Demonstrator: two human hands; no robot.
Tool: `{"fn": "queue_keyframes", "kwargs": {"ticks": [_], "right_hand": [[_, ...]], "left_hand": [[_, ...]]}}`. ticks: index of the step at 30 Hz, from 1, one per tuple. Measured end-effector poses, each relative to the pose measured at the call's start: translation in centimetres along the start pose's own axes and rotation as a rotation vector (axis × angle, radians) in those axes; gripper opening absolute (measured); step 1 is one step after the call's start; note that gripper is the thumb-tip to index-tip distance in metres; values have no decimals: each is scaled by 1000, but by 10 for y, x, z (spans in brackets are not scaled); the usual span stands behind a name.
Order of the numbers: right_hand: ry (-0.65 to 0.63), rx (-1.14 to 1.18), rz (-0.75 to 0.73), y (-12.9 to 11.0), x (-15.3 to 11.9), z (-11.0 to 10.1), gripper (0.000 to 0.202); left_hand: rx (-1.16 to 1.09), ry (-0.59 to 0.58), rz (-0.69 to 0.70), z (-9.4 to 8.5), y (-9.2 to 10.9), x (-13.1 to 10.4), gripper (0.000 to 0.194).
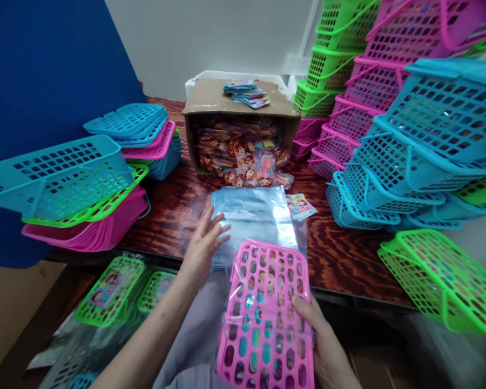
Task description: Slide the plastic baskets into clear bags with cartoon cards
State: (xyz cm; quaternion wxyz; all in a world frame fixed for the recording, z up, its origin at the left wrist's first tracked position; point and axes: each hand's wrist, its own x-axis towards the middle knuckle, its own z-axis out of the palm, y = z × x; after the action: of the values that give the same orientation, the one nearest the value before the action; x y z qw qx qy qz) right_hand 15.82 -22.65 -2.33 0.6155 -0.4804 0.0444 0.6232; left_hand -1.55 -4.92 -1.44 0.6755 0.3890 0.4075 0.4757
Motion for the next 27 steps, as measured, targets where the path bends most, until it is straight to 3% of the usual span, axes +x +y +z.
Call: {"fn": "queue_keyframes", "kwargs": {"ticks": [2, 5, 7, 10, 13, 15, 19, 24, 27], "right_hand": [[29, 27, 13, -3, 2, 2, 87], [53, 50, 36, -12, 5, 5, 82], [46, 76, 26, -18, 6, 6, 81], [48, 104, 34, -25, 8, 10, 81], [38, 111, 26, -30, 10, 18, 79], [3, 105, -5, -33, 13, 26, 76], [-24, 63, -36, -45, 23, 45, 68], [-44, -9, -13, -77, 50, 71, 50], [-78, -126, -8, -97, 76, 79, 39]], "left_hand": [[219, 44, 134, 2, 6, -19, 51], [535, -74, 298, 3, 13, -54, 18], [627, -81, 332, 0, 12, -74, 9], [567, -65, 212, -6, 0, -92, 14], [500, -141, 106, -10, -11, -98, 18], [539, -149, 158, -10, -14, -95, 16], [714, -129, 412, -4, -7, -75, 11], [768, -132, 572, 7, 12, -25, 13], [759, -228, 605, 8, 22, 9, 15]]}}
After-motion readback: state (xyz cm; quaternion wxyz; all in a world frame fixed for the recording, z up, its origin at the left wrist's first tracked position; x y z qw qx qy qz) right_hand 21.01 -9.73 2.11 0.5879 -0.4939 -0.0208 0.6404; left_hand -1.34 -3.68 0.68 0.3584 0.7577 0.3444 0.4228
